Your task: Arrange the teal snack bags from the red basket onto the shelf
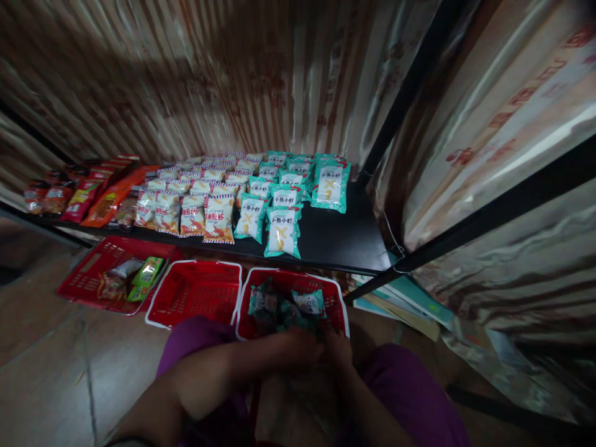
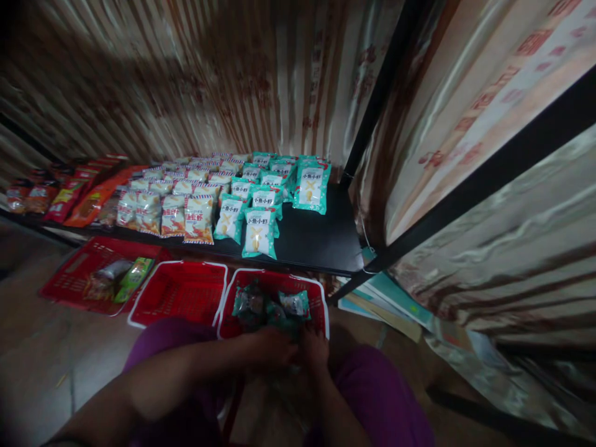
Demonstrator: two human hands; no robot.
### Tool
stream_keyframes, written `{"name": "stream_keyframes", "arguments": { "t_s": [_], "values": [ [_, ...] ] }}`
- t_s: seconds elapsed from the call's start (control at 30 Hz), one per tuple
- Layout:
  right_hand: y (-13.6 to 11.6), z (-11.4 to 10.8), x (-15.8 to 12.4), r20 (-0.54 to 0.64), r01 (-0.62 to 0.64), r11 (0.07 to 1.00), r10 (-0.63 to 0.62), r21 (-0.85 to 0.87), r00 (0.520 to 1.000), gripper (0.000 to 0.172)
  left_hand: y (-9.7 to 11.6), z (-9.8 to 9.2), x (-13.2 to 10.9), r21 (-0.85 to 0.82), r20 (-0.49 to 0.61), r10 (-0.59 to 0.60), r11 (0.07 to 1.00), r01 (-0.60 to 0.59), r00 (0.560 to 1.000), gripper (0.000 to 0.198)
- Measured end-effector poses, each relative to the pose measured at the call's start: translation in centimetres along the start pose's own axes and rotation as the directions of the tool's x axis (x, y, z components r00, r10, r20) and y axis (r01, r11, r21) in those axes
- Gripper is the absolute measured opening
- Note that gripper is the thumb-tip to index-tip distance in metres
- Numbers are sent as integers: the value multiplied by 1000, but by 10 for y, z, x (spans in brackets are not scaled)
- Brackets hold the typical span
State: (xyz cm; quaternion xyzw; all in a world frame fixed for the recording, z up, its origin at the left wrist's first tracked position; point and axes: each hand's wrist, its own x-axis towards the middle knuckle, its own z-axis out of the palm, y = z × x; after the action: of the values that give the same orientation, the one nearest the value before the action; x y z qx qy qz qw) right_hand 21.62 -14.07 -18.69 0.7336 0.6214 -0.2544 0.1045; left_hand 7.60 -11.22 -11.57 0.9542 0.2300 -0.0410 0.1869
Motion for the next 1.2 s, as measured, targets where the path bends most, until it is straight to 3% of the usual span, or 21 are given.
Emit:
{"name": "stream_keyframes", "arguments": {
  "t_s": [0.17,0.27,0.33,0.47,0.57,0.67,0.73,0.8,0.9,0.97,1.03,1.1,1.2],
  "values": [
    [-1,-9,-4,-5,35,999,-35,13,999,34,-2,-12,11,16,142,-10,1000,8,990,26],
    [-2,-18,-8,-26,49,997,-48,67,999,35,7,-23,8,-91,183,-89,990,108,979,34],
    [-3,-25,-11,-40,39,990,-34,132,999,38,13,-28,3,-210,211,-156,957,200,965,30],
    [1,-45,-18,-70,-34,944,60,329,996,44,21,-35,-14,-353,142,-309,872,340,940,19],
    [5,-64,-30,-146,-21,855,112,518,983,45,26,-41,-28,-458,-32,-525,764,455,850,24],
    [6,-83,-54,-203,59,710,120,702,972,45,35,-47,-41,-617,-207,-725,617,488,657,35],
    [2,-94,-75,-224,115,614,104,781,969,47,42,-50,-47,-726,-244,-808,519,451,537,40],
    [-4,-105,-97,-237,166,502,80,849,968,48,50,-52,-51,-819,-230,-849,433,377,476,45],
    [-16,-123,-127,-244,231,216,36,949,969,50,64,-59,-55,-906,-194,-864,339,252,465,46],
    [-21,-137,-142,-258,254,116,23,960,966,51,74,-67,-61,-966,-162,-860,237,99,483,42],
    [-21,-154,-154,-285,285,152,-20,947,958,51,83,-77,-70,-990,-112,-850,53,-128,515,39],
    [-17,-175,-164,-287,314,253,-137,915,948,49,92,-86,-83,-961,-73,-844,-82,-263,532,41],
    [-10,-210,-178,-190,341,409,-367,846,911,46,102,-97,-102,-932,-117,-845,-87,-351,521,51]
  ]
}}
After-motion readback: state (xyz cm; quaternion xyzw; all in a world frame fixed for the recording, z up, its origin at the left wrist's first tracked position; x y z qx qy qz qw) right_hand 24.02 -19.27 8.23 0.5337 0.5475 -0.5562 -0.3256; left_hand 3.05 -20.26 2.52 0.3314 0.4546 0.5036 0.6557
